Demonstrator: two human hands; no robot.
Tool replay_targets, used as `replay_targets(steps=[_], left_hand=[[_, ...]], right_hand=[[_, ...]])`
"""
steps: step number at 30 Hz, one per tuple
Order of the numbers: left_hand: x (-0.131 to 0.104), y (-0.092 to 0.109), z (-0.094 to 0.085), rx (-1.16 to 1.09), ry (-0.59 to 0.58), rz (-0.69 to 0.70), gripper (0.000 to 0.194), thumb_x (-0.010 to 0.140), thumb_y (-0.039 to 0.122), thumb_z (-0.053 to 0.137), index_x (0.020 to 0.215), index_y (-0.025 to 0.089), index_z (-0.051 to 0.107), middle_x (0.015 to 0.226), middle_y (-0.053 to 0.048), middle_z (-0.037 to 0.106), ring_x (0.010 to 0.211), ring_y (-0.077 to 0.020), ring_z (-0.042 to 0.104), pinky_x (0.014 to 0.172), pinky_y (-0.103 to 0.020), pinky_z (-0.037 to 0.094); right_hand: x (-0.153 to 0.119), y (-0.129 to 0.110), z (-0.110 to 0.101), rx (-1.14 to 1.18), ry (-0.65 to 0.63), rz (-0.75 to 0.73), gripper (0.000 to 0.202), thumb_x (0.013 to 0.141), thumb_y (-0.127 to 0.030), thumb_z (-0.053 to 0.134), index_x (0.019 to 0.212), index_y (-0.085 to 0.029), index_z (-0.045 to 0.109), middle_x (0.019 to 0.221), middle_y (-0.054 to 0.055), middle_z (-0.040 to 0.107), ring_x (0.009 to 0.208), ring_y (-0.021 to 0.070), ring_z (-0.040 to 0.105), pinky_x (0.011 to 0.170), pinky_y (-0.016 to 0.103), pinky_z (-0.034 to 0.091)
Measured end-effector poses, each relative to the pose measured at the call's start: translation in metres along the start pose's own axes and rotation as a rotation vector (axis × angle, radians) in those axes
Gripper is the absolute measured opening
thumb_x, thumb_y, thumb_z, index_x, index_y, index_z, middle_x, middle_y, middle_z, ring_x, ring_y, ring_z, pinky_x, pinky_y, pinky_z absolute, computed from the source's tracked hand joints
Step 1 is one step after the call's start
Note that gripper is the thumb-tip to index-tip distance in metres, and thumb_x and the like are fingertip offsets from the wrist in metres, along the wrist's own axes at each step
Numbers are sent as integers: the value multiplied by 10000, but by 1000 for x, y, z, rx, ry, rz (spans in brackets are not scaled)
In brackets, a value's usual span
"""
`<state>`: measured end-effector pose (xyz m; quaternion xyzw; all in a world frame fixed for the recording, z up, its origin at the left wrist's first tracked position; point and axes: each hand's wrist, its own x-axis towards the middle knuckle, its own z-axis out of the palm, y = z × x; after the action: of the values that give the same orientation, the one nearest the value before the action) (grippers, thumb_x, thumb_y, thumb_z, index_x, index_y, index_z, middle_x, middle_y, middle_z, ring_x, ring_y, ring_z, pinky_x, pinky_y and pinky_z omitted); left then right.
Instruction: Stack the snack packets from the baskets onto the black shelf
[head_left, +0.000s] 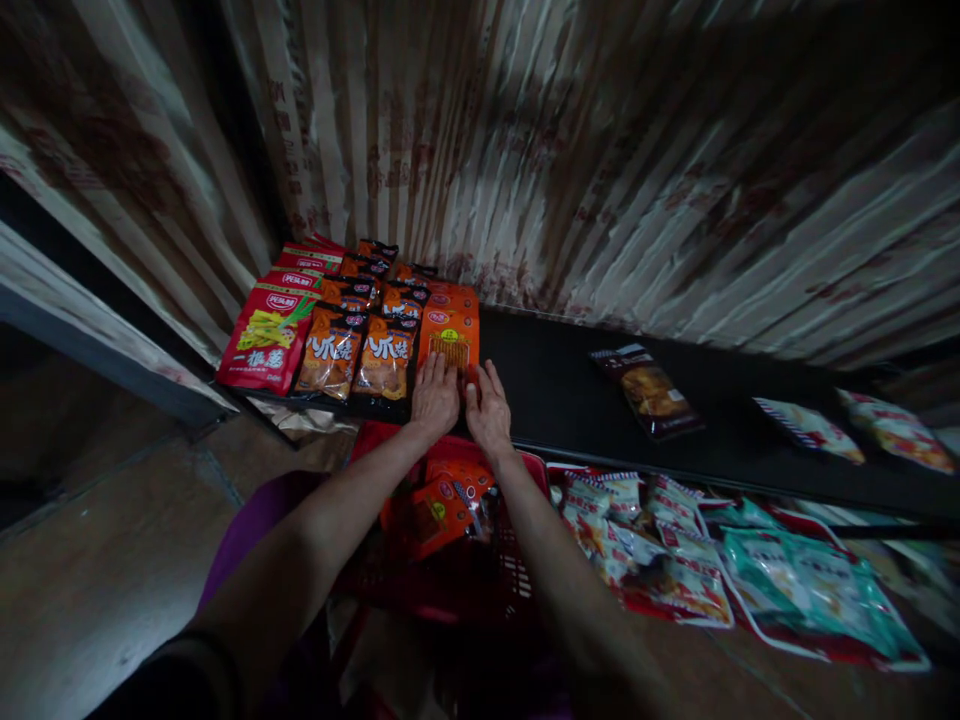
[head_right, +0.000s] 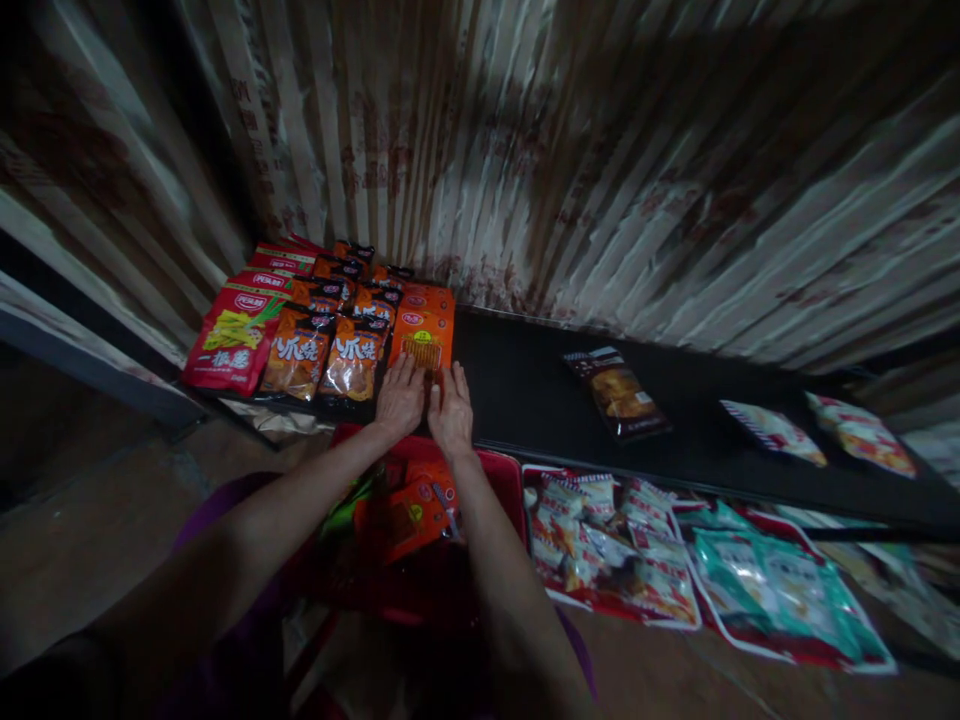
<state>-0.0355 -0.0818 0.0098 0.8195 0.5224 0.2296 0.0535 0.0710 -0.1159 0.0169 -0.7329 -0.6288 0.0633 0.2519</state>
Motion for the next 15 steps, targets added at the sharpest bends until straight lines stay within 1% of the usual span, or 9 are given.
replay_targets(steps=[2,4,6,8,10,13,14,15], left_hand=[[-16,5,-2,-44,-10,63,405,929,216,323,1271,110,513,1418,-128,446,1369,-228,306,1119,-413,268],[-35,8,-3,-104,-43,118,389,929,201,340,1265,127,520,1386,-100,489,1332,-192,359,1111,-368,297],[-57,10,-4,-157,-79,133,377,930,201,357,1264,142,521,1348,-86,528,1295,-172,402,1093,-350,331],[-77,10,-2,-190,-100,127,366,930,198,365,1253,143,528,1322,-84,548,1290,-170,408,1089,-358,343],[-97,7,1,-207,-108,138,359,929,194,367,1242,141,535,1344,-79,529,1321,-170,370,1106,-363,326],[-126,0,14,-220,-141,162,366,926,188,363,1252,147,524,1405,-59,468,1359,-152,306,1131,-337,289],[-136,-4,21,-219,-179,160,371,923,177,358,1256,146,519,1401,-59,472,1352,-144,316,1132,-322,287],[-147,-9,30,-213,-224,131,365,919,169,361,1242,142,529,1385,-65,486,1331,-141,348,1127,-313,292]], right_hand=[[-25,-8,1,54,16,-8,534,938,-303,176,1387,-111,394,1499,98,332,1382,156,290,1122,336,274],[-49,-14,3,113,33,0,531,928,-259,170,1388,-121,397,1467,97,388,1361,158,329,1120,355,281],[-72,-19,5,167,51,26,531,919,-232,175,1390,-125,396,1441,106,425,1345,170,355,1116,373,290],[-93,-22,8,204,59,51,527,915,-224,188,1390,-129,396,1427,114,441,1334,182,369,1109,382,304],[-112,-23,14,218,70,73,525,909,-218,203,1390,-143,397,1419,111,449,1330,186,372,1101,390,316],[-141,-21,35,236,72,105,524,901,-219,214,1386,-162,402,1413,99,457,1329,182,373,1094,391,325],[-151,-19,46,248,53,121,523,902,-222,210,1382,-162,408,1406,97,466,1321,180,385,1090,386,331],[-161,-15,59,260,28,162,520,906,-223,199,1373,-160,418,1389,99,485,1304,180,409,1080,380,343]])
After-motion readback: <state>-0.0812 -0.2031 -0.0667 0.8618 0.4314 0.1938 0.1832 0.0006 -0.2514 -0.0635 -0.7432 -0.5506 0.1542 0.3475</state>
